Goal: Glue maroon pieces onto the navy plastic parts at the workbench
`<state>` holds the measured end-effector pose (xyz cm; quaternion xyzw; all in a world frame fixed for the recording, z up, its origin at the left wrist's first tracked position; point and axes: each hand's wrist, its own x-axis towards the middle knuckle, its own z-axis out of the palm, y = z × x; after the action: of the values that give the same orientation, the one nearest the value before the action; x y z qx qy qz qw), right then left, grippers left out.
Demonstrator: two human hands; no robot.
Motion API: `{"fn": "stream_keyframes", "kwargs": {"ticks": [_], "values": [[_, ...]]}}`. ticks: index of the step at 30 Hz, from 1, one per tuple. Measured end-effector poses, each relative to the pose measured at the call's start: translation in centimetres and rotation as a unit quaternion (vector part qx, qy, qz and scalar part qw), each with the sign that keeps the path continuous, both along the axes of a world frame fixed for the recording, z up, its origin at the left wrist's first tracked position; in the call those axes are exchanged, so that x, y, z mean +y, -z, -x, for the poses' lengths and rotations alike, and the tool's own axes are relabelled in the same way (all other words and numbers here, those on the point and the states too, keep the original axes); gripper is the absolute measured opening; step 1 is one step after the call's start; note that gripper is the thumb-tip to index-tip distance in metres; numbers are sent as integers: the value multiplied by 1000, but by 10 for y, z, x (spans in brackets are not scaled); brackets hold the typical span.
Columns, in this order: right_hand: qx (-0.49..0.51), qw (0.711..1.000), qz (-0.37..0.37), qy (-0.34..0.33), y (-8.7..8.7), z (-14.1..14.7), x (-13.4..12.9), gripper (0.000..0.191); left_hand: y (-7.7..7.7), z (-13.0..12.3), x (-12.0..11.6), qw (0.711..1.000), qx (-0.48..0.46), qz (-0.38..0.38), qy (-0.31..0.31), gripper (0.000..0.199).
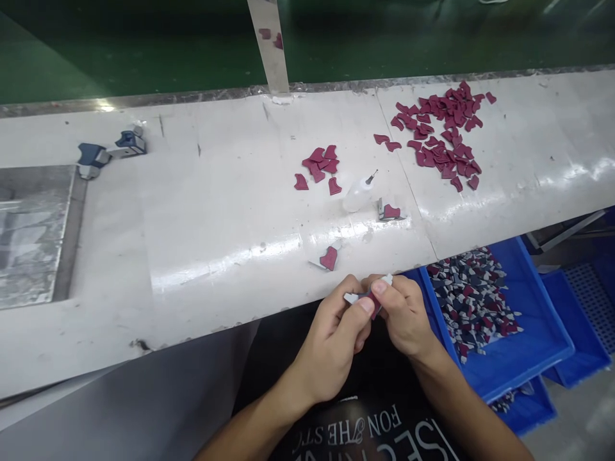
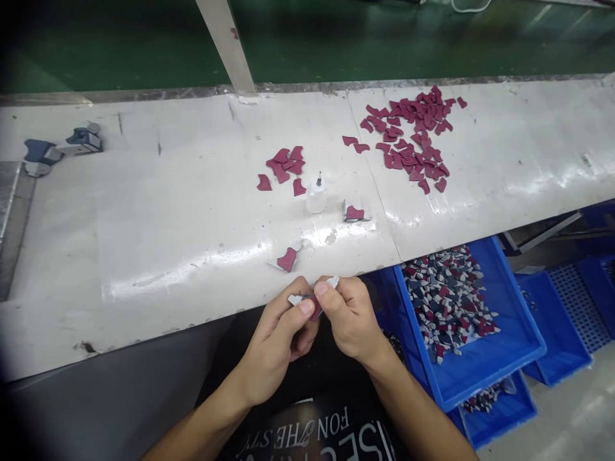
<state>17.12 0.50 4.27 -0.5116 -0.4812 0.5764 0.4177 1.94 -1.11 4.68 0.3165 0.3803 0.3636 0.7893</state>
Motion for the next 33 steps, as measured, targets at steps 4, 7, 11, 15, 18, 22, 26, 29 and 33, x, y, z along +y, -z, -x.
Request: {"fn": "stream_keyframes", "kwargs": {"ticks": [4, 7, 11, 15, 18, 22, 26, 29, 33], "values": [[-8, 1000, 12, 25, -2, 0, -1, 58, 2, -1, 1, 1000, 21, -9, 17, 48], [-23, 999, 22, 44, -5, 3, -1, 56, 2, -2, 3, 999, 31, -37, 12, 45], [-13, 998, 42, 53, -4, 5, -3, 55, 0, -1, 5, 999, 10, -45, 8, 39], [15, 998, 43, 35, -1, 5, -6, 57, 1, 0, 4, 999, -16, -35, 14, 37], [18, 999, 5, 37, 0, 5, -6, 58, 3, -2, 2, 999, -10, -30, 7, 38], [3, 998, -42, 49, 1, 5, -5, 54, 3, -5, -1, 999, 7, -37, -16, 44], [0, 998, -53, 43, 4, 7, -8, 53, 5, -5, -2, 999, 8, -42, -33, 44], [-7, 997, -57, 43, 4, 9, -9, 53, 7, -3, -1, 999, 14, -46, -24, 42], [-16, 995, -87, 34, 3, 10, -10, 52, 8, -2, 0, 999, -1, -42, -15, 41]]}}
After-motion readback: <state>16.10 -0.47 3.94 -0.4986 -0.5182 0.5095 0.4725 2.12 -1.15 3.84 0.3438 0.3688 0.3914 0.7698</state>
